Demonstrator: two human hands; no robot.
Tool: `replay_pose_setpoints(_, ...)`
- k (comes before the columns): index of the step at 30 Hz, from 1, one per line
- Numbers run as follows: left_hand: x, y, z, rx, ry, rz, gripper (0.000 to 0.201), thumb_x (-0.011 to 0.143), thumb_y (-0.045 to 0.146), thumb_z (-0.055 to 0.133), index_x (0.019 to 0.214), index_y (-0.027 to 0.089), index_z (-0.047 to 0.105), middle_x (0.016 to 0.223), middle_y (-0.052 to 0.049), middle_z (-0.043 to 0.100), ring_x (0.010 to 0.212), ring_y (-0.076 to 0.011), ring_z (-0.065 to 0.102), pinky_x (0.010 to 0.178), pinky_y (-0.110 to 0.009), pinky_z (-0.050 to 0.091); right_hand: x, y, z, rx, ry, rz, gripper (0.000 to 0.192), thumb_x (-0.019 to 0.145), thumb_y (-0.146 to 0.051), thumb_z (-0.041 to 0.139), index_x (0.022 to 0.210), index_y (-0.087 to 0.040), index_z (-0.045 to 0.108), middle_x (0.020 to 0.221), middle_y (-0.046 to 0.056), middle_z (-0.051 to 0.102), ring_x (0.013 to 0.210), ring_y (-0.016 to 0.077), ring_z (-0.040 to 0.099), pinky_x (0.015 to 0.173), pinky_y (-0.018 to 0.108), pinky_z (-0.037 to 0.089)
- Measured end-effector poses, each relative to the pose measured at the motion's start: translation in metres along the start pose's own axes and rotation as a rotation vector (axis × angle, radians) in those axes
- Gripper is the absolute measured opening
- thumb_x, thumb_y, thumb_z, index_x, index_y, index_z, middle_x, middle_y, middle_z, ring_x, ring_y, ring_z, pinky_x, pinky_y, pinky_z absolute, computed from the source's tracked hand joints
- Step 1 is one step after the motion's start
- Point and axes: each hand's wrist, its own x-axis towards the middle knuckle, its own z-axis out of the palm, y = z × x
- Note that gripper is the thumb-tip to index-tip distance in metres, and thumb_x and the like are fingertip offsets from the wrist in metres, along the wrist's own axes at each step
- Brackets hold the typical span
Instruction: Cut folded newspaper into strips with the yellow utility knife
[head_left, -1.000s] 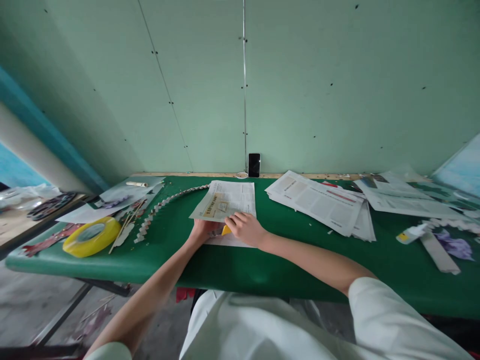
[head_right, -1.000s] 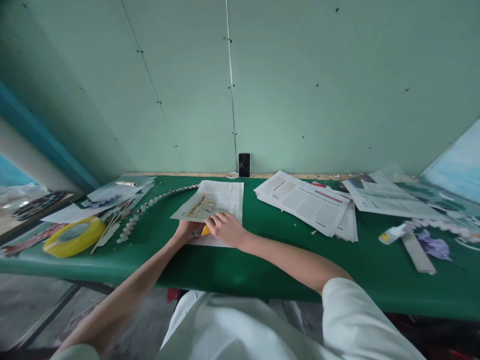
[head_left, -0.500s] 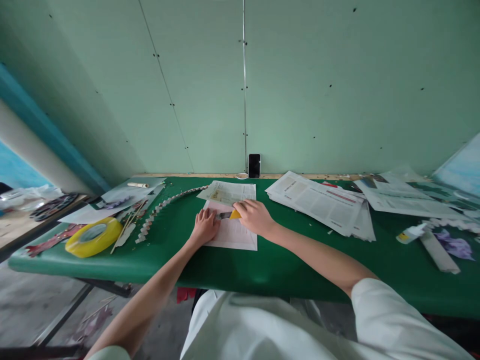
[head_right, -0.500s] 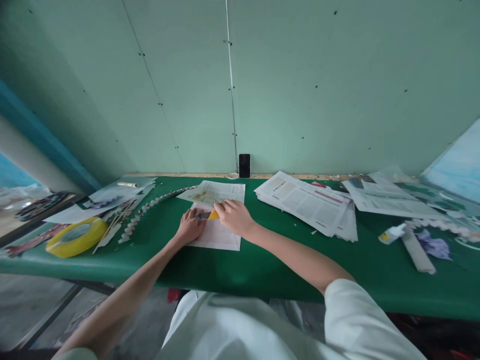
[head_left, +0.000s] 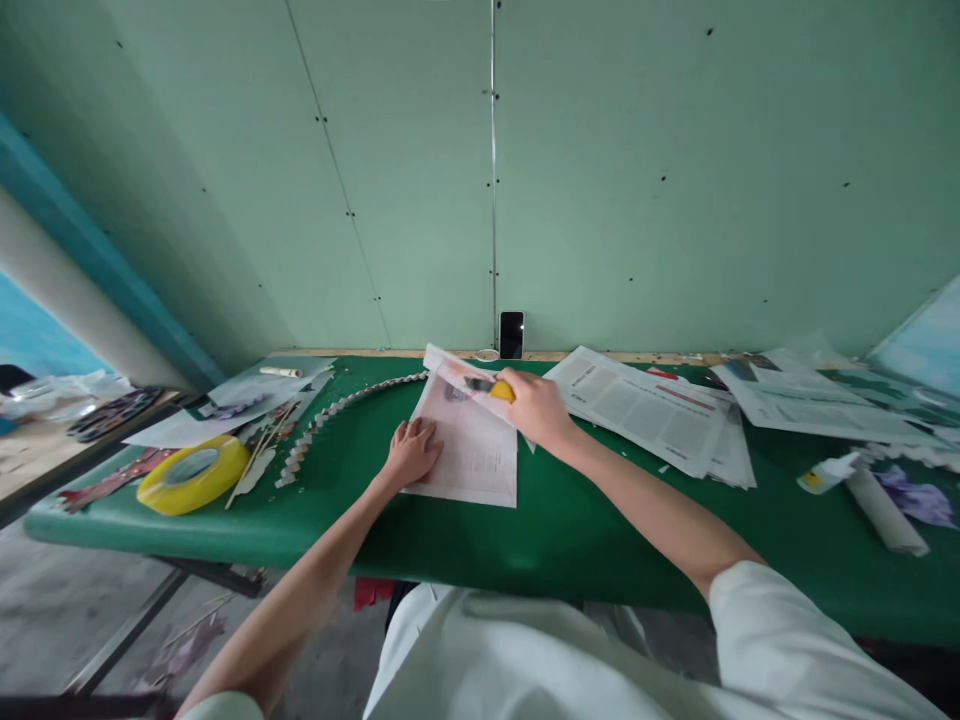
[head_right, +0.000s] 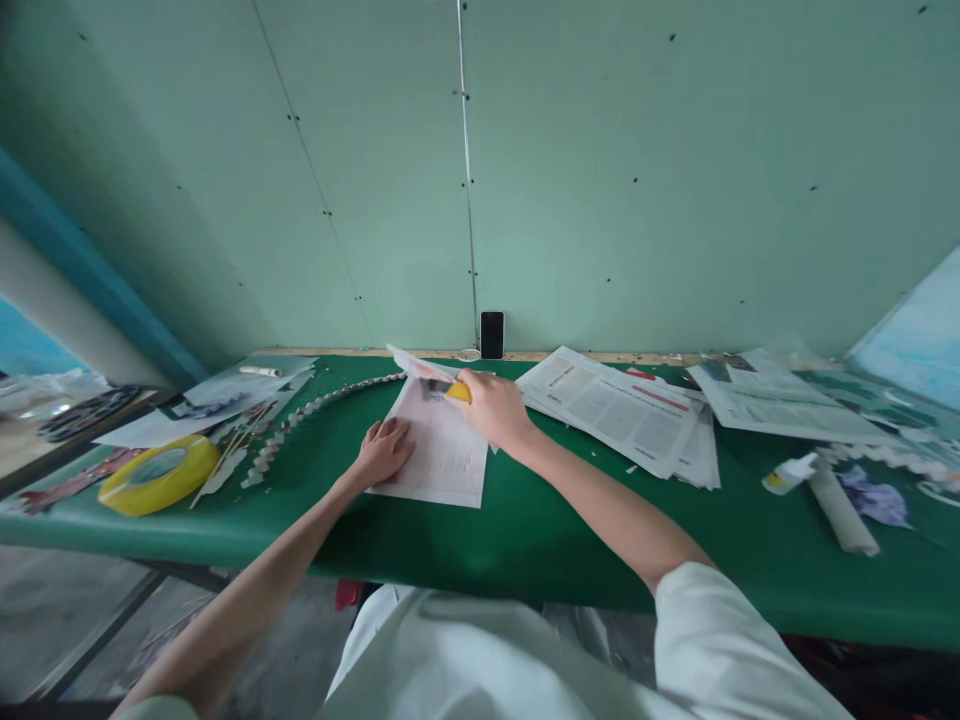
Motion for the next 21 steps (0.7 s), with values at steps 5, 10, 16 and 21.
replay_pose_setpoints(5,0.012,-0.001,-0.004,-0.012,-0.027,0.021,0.062,0.102,0.05,0.059,0.159,0.027,0.062,0.176,-0.012,0.045,0.168,-0.0459,0.027,0.135,-0.061,0.025,0.012,0.021,-0.023,-0.032,0.06,0.183,0.014,0.101,-0.037,0.067,0.105,-0.024,0.066,0.076,0.003,0.072,0.066,0.0215,0.066,0.06,0.03,0.033)
replay_pose_setpoints(10,0.022,-0.001,0.0,-0.04,-0.005,0.161,0.064,0.097,0.037,0.061,0.157,0.016,0.062,0.171,-0.018,0.05,0.164,-0.0407,0.037,0.136,-0.053,0.028,0.005,0.026,-0.033,-0.083,-0.013,0.201,0.031,0.096,-0.051,0.072,0.104,-0.023,0.062,0.072,0.004,0.068,0.062,0.0233,0.062,0.058,0.031,0.03)
replay_pose_setpoints(16,0.015,0.006,0.004,-0.038,0.03,0.163,0.067,0.103,0.048,0.057,0.161,0.015,0.057,0.176,-0.017,0.044,0.168,-0.0417,0.029,0.137,-0.053,0.024,-0.029,0.023,-0.041,-0.119,-0.07,0.211,0.021,0.097,-0.043,0.064,0.1,-0.023,0.058,0.063,0.0,0.059,0.053,0.0195,0.052,0.056,0.031,0.027)
replay_pose_setpoints(21,0.015,0.009,0.003,-0.034,0.012,0.134,0.07,0.105,0.059,0.055,0.164,0.022,0.057,0.179,-0.013,0.041,0.168,-0.0459,0.025,0.135,-0.059,0.024,-0.064,0.013,-0.037,-0.079,-0.055,0.049,0.009,0.099,-0.031,0.058,0.096,-0.022,0.056,0.065,-0.001,0.058,0.051,0.0149,0.049,0.052,0.028,0.026)
